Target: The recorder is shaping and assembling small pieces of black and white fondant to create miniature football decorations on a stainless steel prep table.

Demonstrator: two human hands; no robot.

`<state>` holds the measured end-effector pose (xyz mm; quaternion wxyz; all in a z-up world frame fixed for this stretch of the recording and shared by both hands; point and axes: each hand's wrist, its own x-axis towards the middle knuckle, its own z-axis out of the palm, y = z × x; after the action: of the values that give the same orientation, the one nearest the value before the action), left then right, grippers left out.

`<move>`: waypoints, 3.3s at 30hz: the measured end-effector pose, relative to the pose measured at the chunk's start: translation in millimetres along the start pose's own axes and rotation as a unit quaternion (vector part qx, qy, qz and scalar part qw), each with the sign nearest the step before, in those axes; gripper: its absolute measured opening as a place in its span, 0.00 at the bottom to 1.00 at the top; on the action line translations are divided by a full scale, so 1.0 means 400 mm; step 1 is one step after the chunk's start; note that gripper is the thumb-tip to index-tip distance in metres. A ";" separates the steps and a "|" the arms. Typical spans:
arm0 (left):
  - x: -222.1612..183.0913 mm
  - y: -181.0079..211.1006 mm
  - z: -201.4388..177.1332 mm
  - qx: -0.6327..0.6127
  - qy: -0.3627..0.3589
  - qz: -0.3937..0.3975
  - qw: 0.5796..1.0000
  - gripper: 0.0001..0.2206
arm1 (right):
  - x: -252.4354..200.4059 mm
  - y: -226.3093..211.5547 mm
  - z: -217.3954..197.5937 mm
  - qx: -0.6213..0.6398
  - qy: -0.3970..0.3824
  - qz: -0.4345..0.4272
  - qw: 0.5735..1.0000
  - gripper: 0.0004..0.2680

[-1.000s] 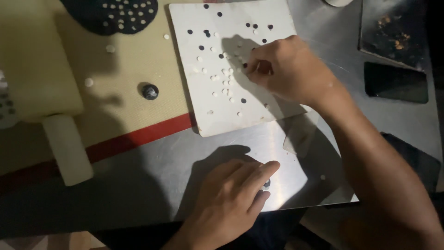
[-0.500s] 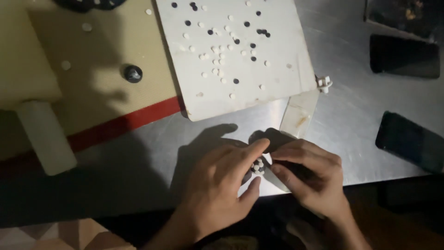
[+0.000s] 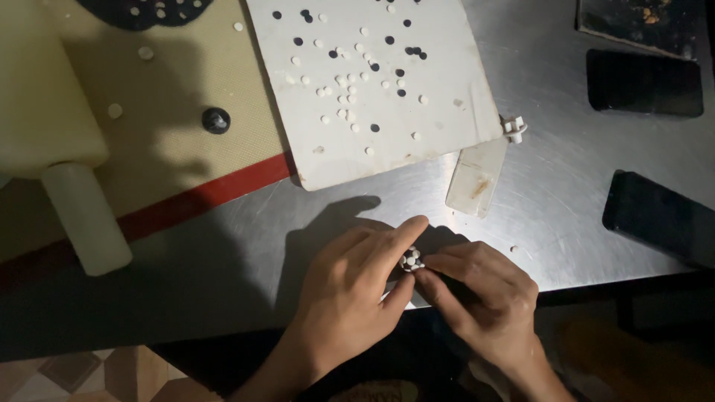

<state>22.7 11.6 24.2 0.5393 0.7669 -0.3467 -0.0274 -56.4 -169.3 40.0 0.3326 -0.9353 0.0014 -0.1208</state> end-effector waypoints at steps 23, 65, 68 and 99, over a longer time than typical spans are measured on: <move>0.001 0.000 -0.003 -0.002 -0.001 -0.008 1.000 0.24 | 0.016 0.005 -0.006 0.042 -0.026 0.072 0.996 0.08; -0.030 -0.048 0.016 -0.050 0.007 0.029 0.998 0.16 | 0.599 0.059 0.091 -0.202 -0.216 -0.258 0.920 0.03; -0.035 -0.046 0.018 -0.073 -0.019 0.014 0.997 0.17 | 0.602 0.036 0.088 -0.219 -0.224 -0.266 0.912 0.03; -0.036 -0.051 0.027 -0.045 0.022 0.030 0.998 0.15 | 0.630 0.079 0.043 -0.028 -0.284 -0.099 0.953 0.06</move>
<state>17.7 14.7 -2.2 0.5811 0.7317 -0.3561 -0.0100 194.7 -204.1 64.1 0.2790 -0.9354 -0.1823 0.1178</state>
